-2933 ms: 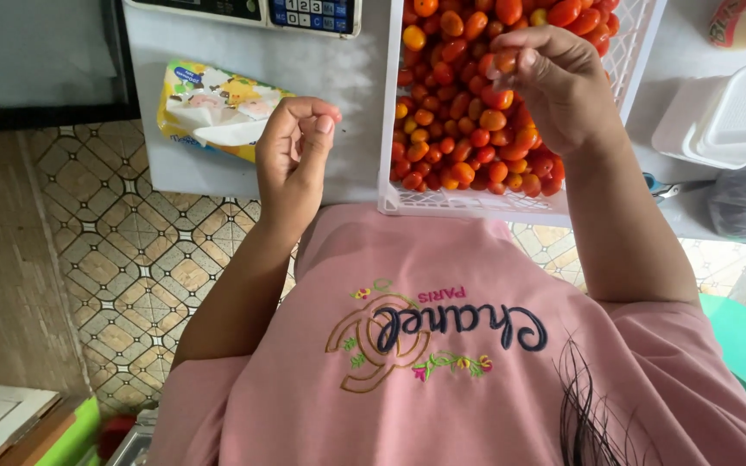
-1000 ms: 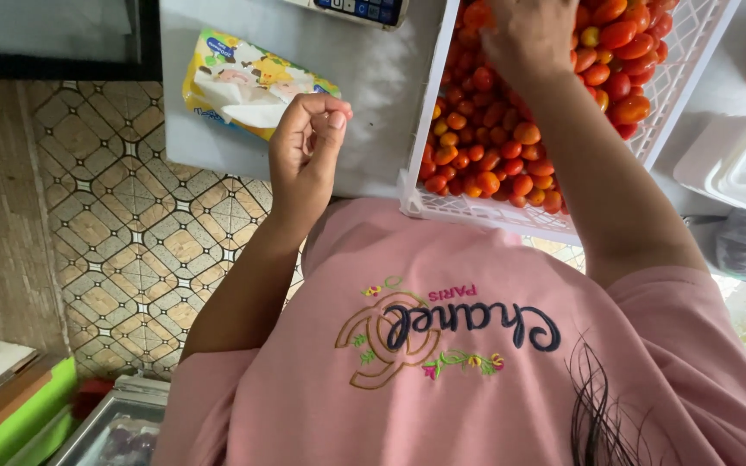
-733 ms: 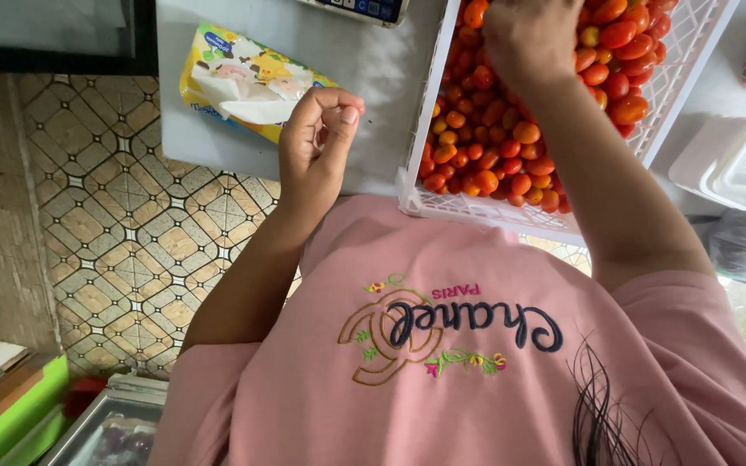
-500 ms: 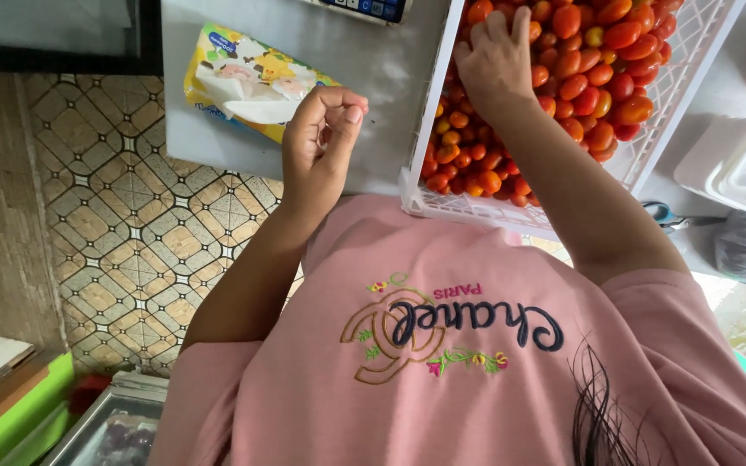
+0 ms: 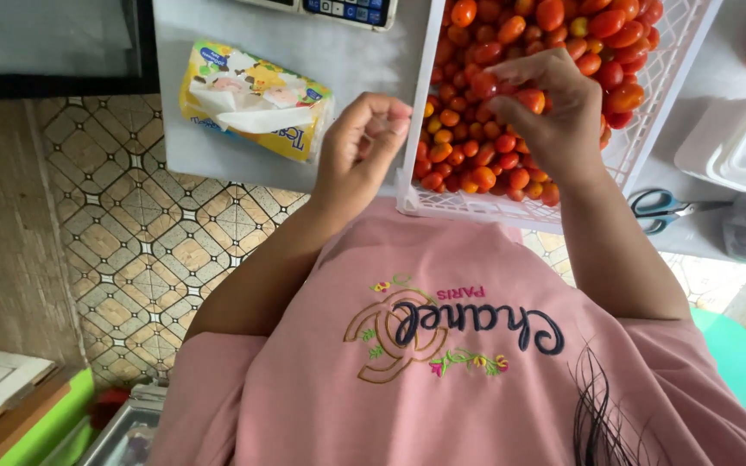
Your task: Sorting and packing cherry tomatoes from a large crate into small plastic trays for weighing on a digital scale.
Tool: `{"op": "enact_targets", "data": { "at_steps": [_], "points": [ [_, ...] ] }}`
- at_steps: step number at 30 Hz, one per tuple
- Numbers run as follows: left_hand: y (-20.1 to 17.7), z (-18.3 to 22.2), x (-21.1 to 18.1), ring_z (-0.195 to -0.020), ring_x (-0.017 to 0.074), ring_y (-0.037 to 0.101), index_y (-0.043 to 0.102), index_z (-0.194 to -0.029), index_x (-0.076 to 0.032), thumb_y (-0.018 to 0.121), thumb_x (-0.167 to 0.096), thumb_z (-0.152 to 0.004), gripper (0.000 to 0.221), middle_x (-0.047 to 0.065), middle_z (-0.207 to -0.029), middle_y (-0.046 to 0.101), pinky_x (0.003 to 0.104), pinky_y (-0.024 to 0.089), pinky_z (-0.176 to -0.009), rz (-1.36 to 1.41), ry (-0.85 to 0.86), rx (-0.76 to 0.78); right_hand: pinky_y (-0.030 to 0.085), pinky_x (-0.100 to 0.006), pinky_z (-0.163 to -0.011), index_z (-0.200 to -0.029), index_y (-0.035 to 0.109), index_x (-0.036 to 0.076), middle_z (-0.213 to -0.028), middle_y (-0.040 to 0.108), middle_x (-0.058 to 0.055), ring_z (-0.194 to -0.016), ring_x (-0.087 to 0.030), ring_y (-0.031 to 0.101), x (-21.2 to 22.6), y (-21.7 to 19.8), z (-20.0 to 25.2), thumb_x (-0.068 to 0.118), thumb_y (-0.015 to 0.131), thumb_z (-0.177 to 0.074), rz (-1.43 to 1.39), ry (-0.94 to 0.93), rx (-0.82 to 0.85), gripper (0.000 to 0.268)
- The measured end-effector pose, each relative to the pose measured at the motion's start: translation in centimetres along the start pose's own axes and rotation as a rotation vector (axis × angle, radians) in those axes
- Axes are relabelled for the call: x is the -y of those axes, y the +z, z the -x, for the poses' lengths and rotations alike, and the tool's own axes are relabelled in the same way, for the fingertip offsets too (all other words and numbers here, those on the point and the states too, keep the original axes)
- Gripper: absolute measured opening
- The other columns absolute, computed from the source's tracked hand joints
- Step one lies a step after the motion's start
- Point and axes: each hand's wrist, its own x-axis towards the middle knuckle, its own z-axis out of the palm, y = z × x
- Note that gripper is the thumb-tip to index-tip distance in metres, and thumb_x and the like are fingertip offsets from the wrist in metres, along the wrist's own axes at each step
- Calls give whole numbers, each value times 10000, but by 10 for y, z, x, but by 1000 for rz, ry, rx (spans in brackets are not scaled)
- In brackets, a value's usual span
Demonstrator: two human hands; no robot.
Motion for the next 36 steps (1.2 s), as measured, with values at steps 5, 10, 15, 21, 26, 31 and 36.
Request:
{"op": "enact_targets", "data": {
  "at_steps": [5,10,15,21,26,31,36],
  "points": [
    [34,-15,-28,-720,51,511,614,-1201,-120,594,-361,-1024,301,-6,-1023,670,188,414,-608,10,-4,219,536,-347,-1022,-1174,618,3,-1142,664,-148,-1109,-254,656,43,-6,21,-41,796,-970,-147,-69,-47,275],
    [54,-18,-44,-714,73,533,610,-1153,-98,703,-303,-978,285,0,-1125,681,196,488,-666,43,35,242,513,-341,-996,-1165,610,33,-1139,656,-128,-1072,-245,624,52,-12,37,25,782,-982,-168,-97,-108,251],
    [55,-15,-38,-781,52,593,623,-1240,-110,701,-232,-1019,265,4,-1069,700,180,415,-609,7,110,223,535,-300,-1100,-1270,606,47,-1188,678,-88,-1161,-178,645,57,-14,45,233,707,-1006,-410,140,-102,338],
    [55,-14,-37,-737,93,606,697,-1238,-118,764,-201,-987,273,52,-1050,738,200,432,-606,17,182,185,559,-291,-801,-1155,673,-109,-943,661,-161,-880,-147,619,51,-3,47,67,770,-945,-488,187,-139,291],
    [52,-13,-35,-756,76,606,680,-1249,-109,766,-236,-985,306,40,-1060,732,194,429,-623,41,171,189,516,-349,-992,-1132,656,-109,-1019,650,-179,-1003,-198,627,45,-1,48,-19,830,-873,-462,91,-167,324],
    [51,-13,-37,-740,90,613,703,-1203,-108,749,-208,-992,238,37,-1011,714,203,439,-608,38,185,175,503,-348,-1008,-1118,619,-96,-1072,660,-194,-1041,-215,643,44,-3,49,-55,840,-842,-489,84,-146,356],
    [37,-13,-40,-777,40,544,618,-1220,-151,659,-170,-1048,178,15,-1174,691,164,405,-614,-38,160,139,509,-268,-876,-1115,631,32,-1059,663,-78,-952,-145,616,30,-25,21,-26,739,-993,-25,194,-105,173]
  ]
}}
